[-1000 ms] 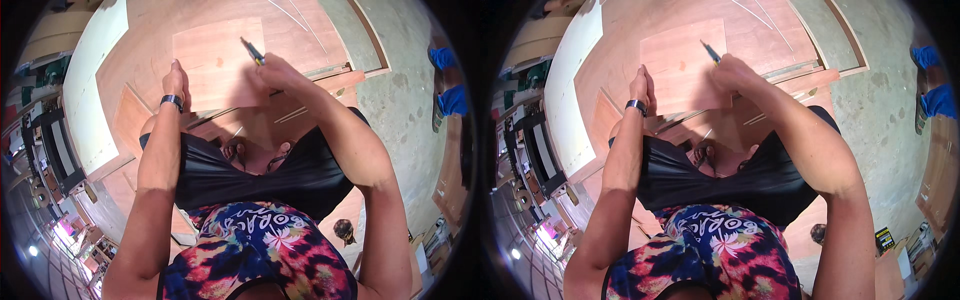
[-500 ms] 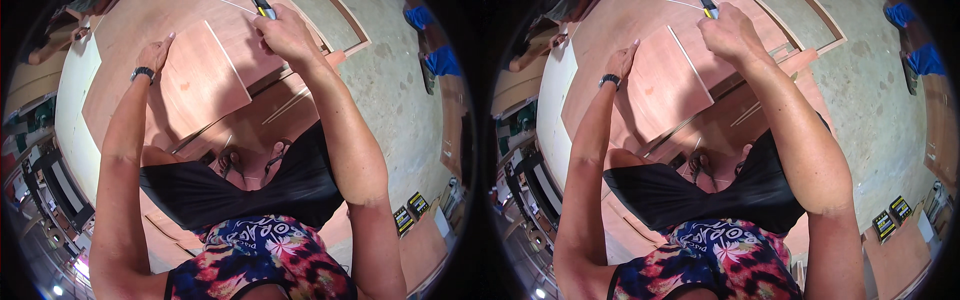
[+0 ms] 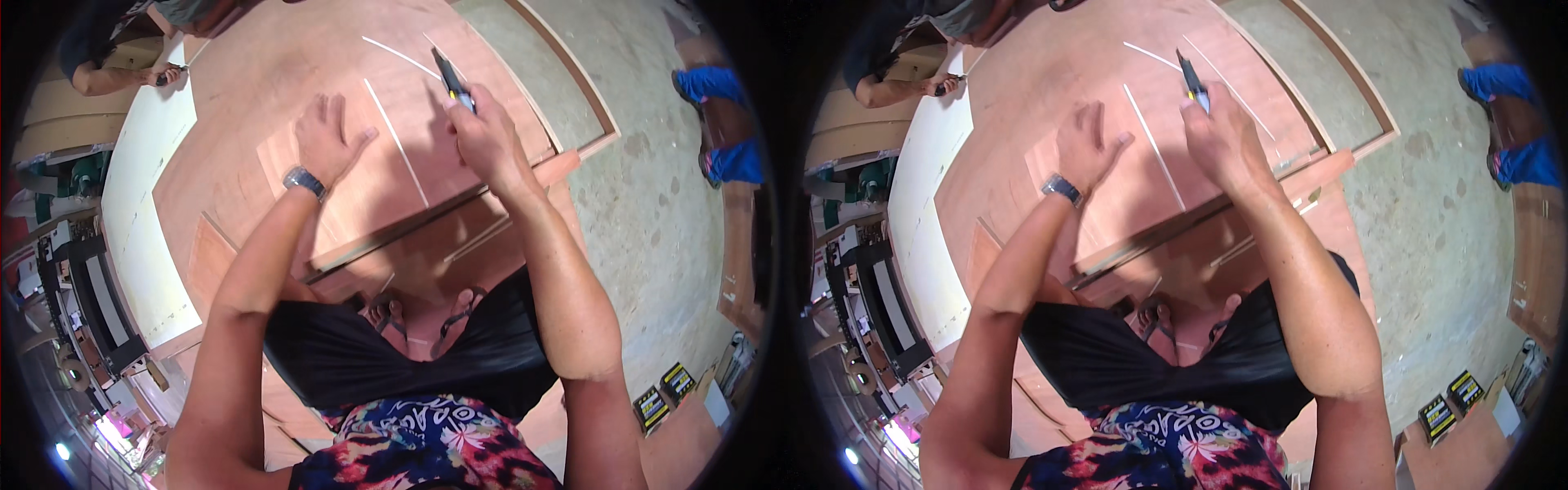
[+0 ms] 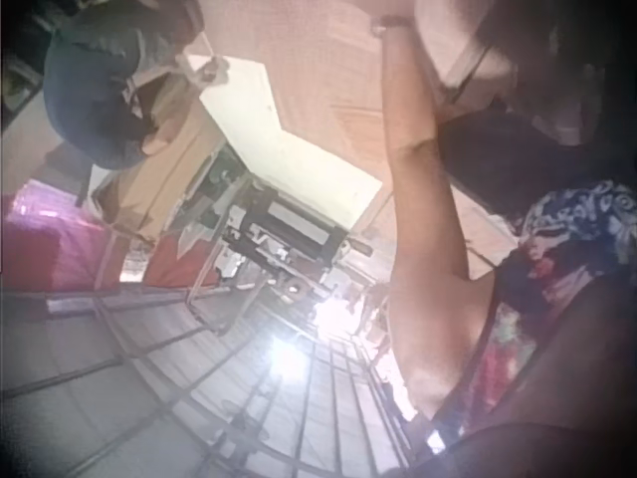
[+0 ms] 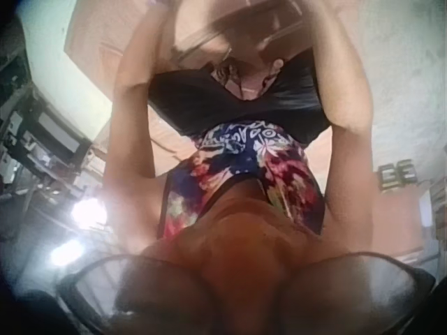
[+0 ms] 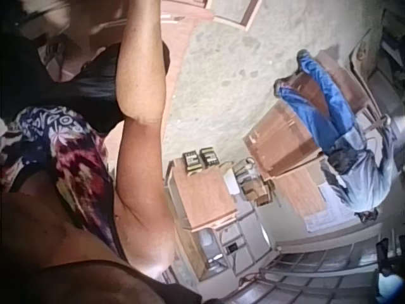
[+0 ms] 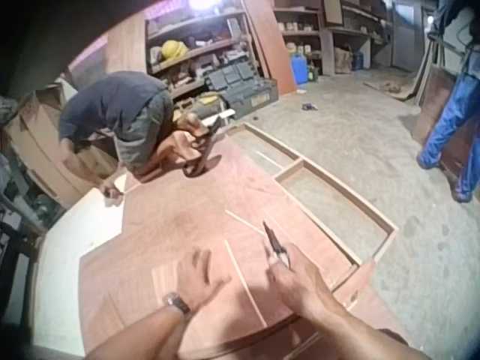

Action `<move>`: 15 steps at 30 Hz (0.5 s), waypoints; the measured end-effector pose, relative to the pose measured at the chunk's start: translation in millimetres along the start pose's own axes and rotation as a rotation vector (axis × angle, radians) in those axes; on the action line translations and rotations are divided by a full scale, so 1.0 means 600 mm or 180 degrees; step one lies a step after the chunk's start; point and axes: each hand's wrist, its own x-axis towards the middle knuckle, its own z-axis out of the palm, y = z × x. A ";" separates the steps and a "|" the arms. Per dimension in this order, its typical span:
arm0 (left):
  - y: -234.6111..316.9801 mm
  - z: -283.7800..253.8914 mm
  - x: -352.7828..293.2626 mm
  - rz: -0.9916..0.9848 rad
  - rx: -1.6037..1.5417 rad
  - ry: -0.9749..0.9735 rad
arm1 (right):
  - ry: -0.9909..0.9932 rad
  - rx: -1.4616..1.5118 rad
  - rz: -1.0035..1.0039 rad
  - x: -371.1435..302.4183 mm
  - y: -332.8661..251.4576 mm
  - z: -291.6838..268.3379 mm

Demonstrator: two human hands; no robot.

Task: The person cuts sheets of plywood using a utility knife while holding the wood in place by hand on a larger board on the floor.

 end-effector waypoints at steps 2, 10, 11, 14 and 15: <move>0.064 0.018 -0.046 -0.0089 0.0380 -0.0734 | 0.0008 0.0081 -0.0045 0.000 0.002 0.009; 0.111 0.034 -0.045 -0.0714 0.0375 -0.0708 | -0.0293 -0.0077 0.0144 0.001 -0.013 0.037; 0.113 0.034 -0.039 -0.0735 0.0335 -0.0633 | -0.0315 -0.0116 0.0183 0.002 -0.014 0.039; 0.099 0.015 0.016 -0.0932 0.0038 -0.1221 | -0.0278 -0.0265 -0.0130 0.008 0.006 0.042; 0.083 0.027 0.037 -0.1035 -0.0028 -0.0735 | -0.0264 -0.0289 -0.0272 0.010 0.010 0.045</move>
